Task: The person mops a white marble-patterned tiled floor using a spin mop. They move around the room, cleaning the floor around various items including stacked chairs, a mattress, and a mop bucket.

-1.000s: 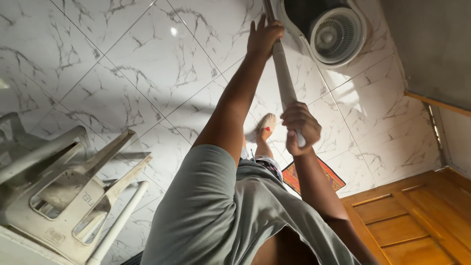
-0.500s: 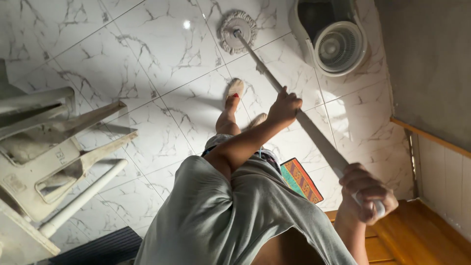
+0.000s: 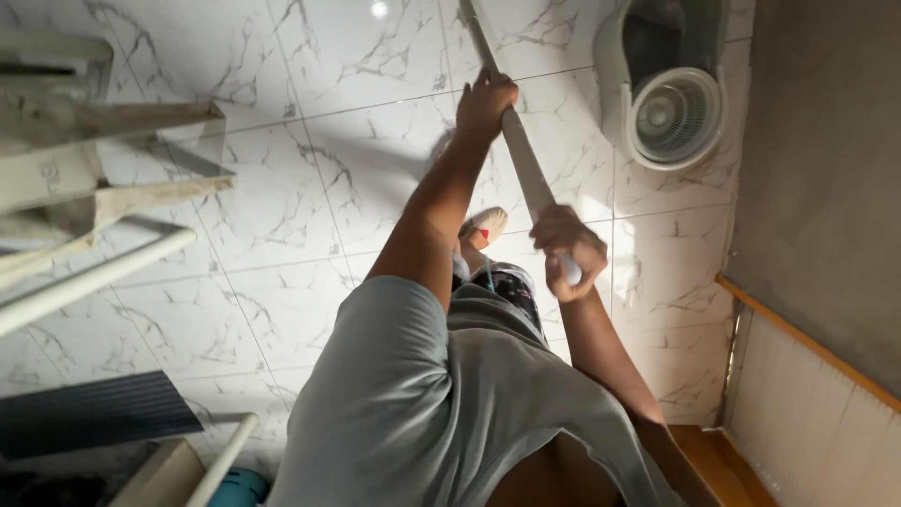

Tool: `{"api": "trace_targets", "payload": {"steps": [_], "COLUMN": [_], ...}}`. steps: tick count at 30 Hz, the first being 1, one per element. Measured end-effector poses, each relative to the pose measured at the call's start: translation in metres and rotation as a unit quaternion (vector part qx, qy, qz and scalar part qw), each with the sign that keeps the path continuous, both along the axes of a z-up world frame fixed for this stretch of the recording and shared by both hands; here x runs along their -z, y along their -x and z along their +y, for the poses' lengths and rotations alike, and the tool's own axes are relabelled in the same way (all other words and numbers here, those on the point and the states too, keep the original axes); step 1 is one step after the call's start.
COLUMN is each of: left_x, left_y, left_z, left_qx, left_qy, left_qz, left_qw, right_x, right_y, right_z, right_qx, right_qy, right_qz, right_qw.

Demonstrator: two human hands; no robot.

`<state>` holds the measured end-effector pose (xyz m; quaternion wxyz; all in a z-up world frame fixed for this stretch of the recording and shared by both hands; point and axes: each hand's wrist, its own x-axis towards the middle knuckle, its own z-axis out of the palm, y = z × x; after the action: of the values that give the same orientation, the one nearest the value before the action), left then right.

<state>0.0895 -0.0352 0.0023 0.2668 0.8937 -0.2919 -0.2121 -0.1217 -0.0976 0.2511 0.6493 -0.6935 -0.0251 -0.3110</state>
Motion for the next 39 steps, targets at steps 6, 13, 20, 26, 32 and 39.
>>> {"api": "trace_targets", "payload": {"steps": [6, 13, 20, 26, 32, 39], "left_x": [-0.05, -0.102, -0.066, -0.012, 0.001, -0.008], "left_y": [0.105, 0.122, 0.028, -0.083, -0.162, -0.103], "left_z": [0.028, 0.054, 0.108, 0.238, 0.367, 0.302], "left_qx": [-0.029, -0.066, -0.137, -0.234, -0.313, -0.298], "left_qy": [-0.032, 0.039, 0.081, 0.052, -0.095, 0.03], "left_qz": [-0.016, 0.009, 0.018, -0.019, -0.008, -0.028], "left_qw": [0.999, 0.997, 0.987, 0.971, 0.945, 0.954], "right_x": [-0.051, -0.085, -0.072, -0.033, 0.018, -0.055], "right_y": [0.072, 0.056, -0.061, -0.173, -0.244, -0.213], "right_z": [-0.001, -0.04, 0.007, 0.118, 0.232, 0.19], "right_qx": [-0.017, -0.083, -0.129, -0.223, -0.276, -0.237], "right_qy": [-0.048, -0.099, -0.104, -0.124, -0.025, -0.027], "right_qz": [0.027, 0.025, -0.006, 0.008, 0.012, 0.065], "right_qw": [0.998, 0.991, 0.986, 0.967, 0.961, 0.969]}}
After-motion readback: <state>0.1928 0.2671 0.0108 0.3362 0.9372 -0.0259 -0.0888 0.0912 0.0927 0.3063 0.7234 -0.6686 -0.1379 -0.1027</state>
